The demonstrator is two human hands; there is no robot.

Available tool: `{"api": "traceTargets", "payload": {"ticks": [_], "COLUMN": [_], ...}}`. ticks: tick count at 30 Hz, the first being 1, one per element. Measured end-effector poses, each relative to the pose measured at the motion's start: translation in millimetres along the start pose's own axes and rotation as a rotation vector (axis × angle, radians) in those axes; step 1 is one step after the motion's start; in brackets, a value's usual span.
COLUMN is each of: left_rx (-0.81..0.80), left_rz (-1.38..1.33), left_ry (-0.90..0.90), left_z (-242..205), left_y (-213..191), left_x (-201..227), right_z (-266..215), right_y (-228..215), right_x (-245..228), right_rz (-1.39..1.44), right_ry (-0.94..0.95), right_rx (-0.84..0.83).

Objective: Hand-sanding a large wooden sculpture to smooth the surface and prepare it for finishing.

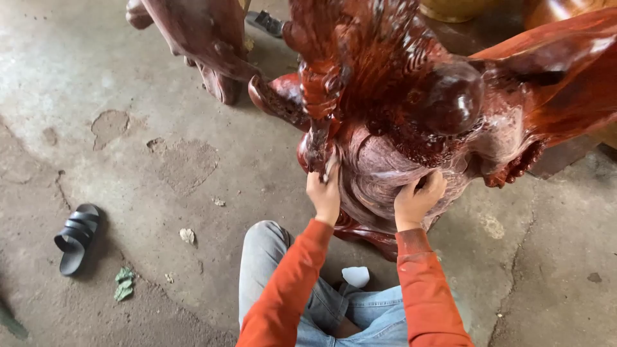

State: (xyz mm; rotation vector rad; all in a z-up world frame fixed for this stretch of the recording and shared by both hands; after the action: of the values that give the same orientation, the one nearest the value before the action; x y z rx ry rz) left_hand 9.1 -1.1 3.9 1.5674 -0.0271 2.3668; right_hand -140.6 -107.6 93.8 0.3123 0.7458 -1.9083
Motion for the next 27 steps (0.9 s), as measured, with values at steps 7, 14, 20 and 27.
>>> {"api": "traceTargets", "payload": {"ticks": [7,14,20,27], "left_rx": [-0.071,0.011,-0.088,-0.033], "left_rz": [-0.196,-0.164,-0.148,-0.156], "left_ry": [-0.449,-0.403,-0.469,-0.311], "left_z": [-3.8,19.5,-9.1,27.6], "left_y": [-26.2,-11.6,-33.3,-8.1], "left_x": [60.1,67.8,33.1,65.2], "right_z": [0.7,3.0,5.4,4.8], "right_y": [-2.9,-7.0,-8.3,-6.7], "right_x": [-0.6,-9.8,-15.6,-14.5], "right_rz": [-0.001,0.001,0.044,0.039], "right_ry": [-0.005,-0.005,0.014,0.031], "right_rx": [-0.011,-0.008,-0.016,-0.022]}}
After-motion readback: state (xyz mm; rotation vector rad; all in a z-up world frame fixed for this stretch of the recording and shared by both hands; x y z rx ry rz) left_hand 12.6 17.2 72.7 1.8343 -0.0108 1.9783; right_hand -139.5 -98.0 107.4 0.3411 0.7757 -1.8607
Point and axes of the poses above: each hand's wrist, its own z-axis towards the middle knuckle, its own y-axis out of the palm, x = y × z, the point moved 1 cm from there along z, towards the middle knuckle, and after that the axes turned 4 degrees about -x, right-handed, at the moved point
